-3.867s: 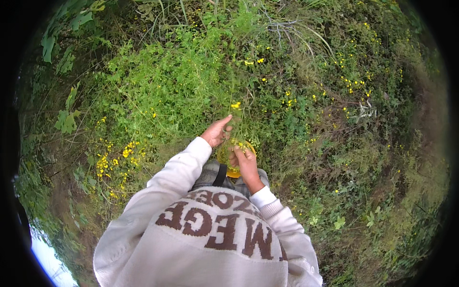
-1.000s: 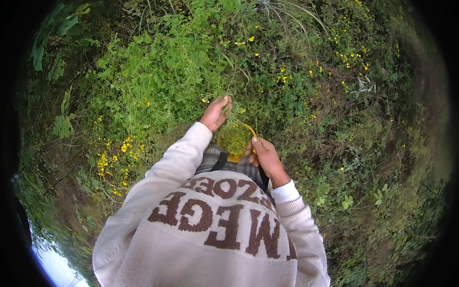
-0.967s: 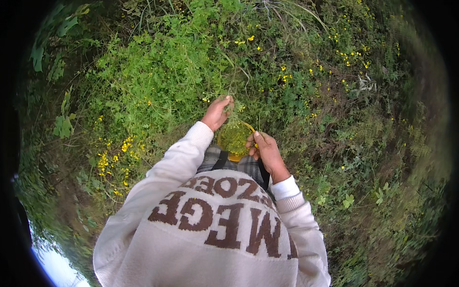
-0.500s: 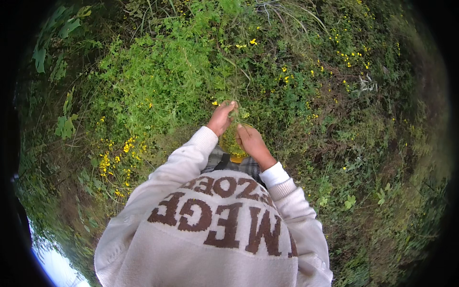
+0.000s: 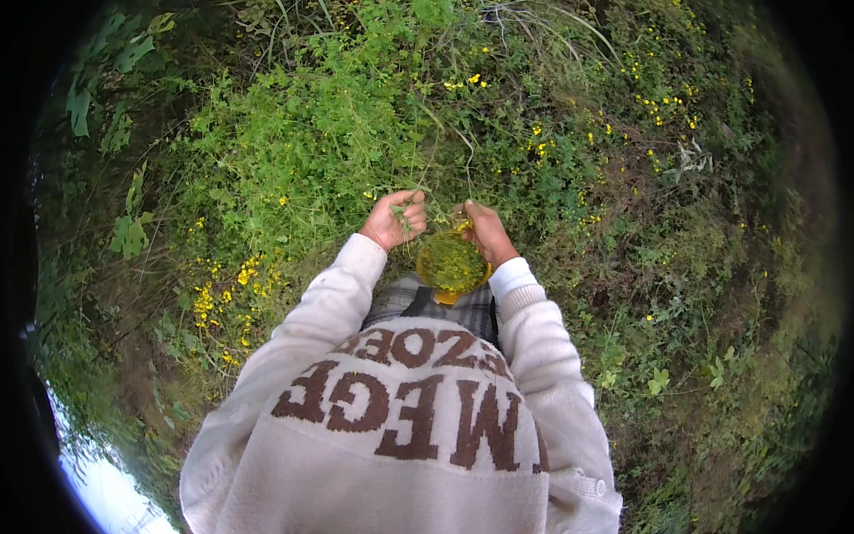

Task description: The person repeatedly reaches into a patch of green vegetation, plucks small yellow flowers, and places them into a yellow basket held at waist level. The person continues this process throughout the clip, accumulating flowers in the basket.

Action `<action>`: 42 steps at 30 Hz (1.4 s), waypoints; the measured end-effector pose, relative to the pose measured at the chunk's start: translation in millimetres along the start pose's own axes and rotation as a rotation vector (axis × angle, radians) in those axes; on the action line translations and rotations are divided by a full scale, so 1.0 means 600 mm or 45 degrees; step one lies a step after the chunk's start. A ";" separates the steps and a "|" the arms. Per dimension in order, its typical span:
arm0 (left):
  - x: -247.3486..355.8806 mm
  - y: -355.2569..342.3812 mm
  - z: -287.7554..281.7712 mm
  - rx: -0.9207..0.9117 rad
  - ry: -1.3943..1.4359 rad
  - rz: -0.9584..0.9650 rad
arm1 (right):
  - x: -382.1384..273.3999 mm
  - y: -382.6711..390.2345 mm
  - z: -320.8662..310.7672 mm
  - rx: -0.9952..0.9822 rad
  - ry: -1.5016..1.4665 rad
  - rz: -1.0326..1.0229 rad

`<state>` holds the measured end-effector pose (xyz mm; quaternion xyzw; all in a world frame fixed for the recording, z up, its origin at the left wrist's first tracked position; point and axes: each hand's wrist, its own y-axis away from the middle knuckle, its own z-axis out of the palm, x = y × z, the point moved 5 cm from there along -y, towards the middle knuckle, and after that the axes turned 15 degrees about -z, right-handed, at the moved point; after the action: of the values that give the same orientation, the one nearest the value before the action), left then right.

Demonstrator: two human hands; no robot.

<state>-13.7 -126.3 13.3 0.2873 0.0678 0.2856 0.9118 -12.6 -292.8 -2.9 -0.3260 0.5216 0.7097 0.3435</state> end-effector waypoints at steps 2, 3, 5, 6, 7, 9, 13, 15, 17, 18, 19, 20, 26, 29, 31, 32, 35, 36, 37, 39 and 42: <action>0.003 0.002 -0.005 0.031 -0.072 -0.018 | -0.012 0.006 0.025 -0.175 -0.078 -0.020; 0.005 0.003 -0.011 0.084 -0.096 -0.010 | -0.020 0.011 0.041 -0.290 -0.133 -0.052; 0.007 0.000 -0.018 0.140 -0.185 0.002 | -0.025 0.013 0.054 -0.312 0.097 -0.045; 0.008 -0.002 -0.018 0.113 -0.250 -0.008 | -0.027 0.012 0.058 -0.331 0.287 -0.082; 0.008 -0.003 -0.025 0.198 -0.248 0.001 | -0.028 0.009 0.063 -0.369 0.468 -0.138; 0.006 -0.005 -0.026 0.192 -0.297 -0.013 | -0.030 0.003 0.066 -0.397 0.673 -0.266; -0.003 -0.007 -0.025 0.275 -0.442 0.027 | -0.036 0.016 0.060 -0.443 1.060 -0.550; -0.008 -0.010 -0.021 0.252 -0.514 0.005 | -0.038 0.045 0.046 -0.410 1.025 -0.536; -0.003 -0.007 -0.025 0.333 -0.457 0.077 | -0.035 0.089 0.029 -0.412 0.776 -0.396; 0.004 -0.002 -0.028 0.390 -0.437 0.130 | -0.031 0.113 0.013 -0.359 0.633 -0.243; 0.013 0.007 -0.035 0.517 -0.407 0.241 | -0.027 0.138 -0.003 -0.322 0.462 -0.111; 0.015 0.010 -0.034 0.580 -0.519 0.235 | -0.021 0.152 -0.012 -0.265 0.301 0.032; -0.010 -0.006 0.007 0.497 -0.860 0.135 | -0.034 0.083 0.029 -0.058 -0.182 -0.102; -0.009 0.002 0.017 0.532 -0.879 0.130 | -0.044 0.042 0.076 -0.202 -0.111 -0.128; -0.004 0.010 0.028 0.408 -0.941 0.262 | -0.041 0.032 0.101 -0.365 0.060 -0.068; 0.000 0.016 0.017 0.515 -0.899 0.238 | -0.035 0.033 0.109 -0.452 0.177 -0.005; 0.000 0.018 -0.001 0.563 -0.891 0.193 | -0.023 0.034 0.118 -0.487 0.327 0.037; -0.001 0.015 -0.005 0.546 -0.872 0.187 | -0.021 0.034 0.120 -0.479 0.320 0.005; -0.001 0.012 -0.013 0.596 -0.833 0.195 | -0.018 0.036 0.118 -0.464 0.328 -0.005; -0.008 0.001 -0.022 0.645 -0.852 0.165 | -0.019 0.047 0.109 -0.465 0.432 -0.125; 0.003 0.006 -0.044 0.862 -0.791 0.187 | -0.006 0.084 0.071 -0.473 0.454 -0.165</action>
<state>-21.7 -110.2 -6.5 0.6447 -0.1395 0.2118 0.7212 -56.9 -263.1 36.9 -0.5361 0.4127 0.7011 0.2252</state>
